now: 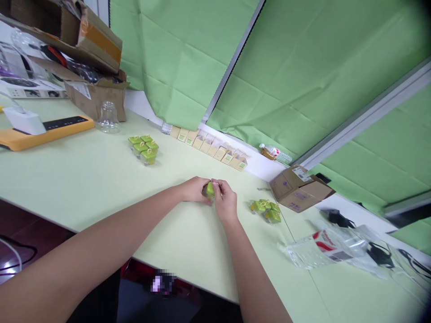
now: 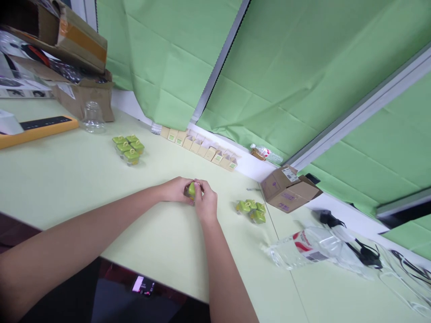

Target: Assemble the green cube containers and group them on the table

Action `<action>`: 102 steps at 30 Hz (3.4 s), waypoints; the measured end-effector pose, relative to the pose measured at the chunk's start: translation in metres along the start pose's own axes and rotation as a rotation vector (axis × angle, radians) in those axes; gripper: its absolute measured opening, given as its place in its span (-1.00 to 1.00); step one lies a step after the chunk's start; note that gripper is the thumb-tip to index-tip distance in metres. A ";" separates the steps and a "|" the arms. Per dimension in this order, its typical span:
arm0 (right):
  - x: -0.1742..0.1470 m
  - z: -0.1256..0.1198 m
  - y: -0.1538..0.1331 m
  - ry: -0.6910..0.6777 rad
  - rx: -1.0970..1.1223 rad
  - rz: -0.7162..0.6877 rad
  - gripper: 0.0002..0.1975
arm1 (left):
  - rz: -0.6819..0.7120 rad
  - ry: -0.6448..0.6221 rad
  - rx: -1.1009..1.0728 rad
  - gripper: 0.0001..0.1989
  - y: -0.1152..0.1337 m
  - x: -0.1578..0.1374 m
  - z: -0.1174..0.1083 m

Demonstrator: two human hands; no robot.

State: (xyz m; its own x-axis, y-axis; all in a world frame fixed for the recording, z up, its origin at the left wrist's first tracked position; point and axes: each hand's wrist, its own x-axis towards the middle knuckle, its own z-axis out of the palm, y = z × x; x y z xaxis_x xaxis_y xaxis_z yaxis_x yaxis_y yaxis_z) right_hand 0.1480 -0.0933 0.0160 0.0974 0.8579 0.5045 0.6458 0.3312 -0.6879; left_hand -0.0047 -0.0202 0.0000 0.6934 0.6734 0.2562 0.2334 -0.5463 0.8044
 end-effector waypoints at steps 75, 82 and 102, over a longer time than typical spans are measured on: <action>0.014 -0.105 0.020 0.033 -0.952 0.792 -0.76 | 0.012 0.100 0.197 -0.76 -0.008 0.000 -0.001; 0.010 -0.097 0.018 0.325 -0.977 0.563 -0.73 | -0.008 0.593 0.663 -0.70 0.012 -0.004 -0.044; 0.005 -0.030 0.018 0.151 -0.496 0.025 -0.81 | -0.541 0.726 0.681 -0.64 0.005 -0.009 -0.062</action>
State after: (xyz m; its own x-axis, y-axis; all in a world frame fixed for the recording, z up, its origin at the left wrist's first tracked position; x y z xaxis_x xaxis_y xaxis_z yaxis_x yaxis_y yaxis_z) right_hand 0.1823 -0.0948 0.0220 0.2025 0.7846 0.5860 0.9194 0.0536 -0.3896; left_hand -0.0518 0.0018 0.0348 -0.1187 0.9122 0.3922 0.8591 -0.1038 0.5013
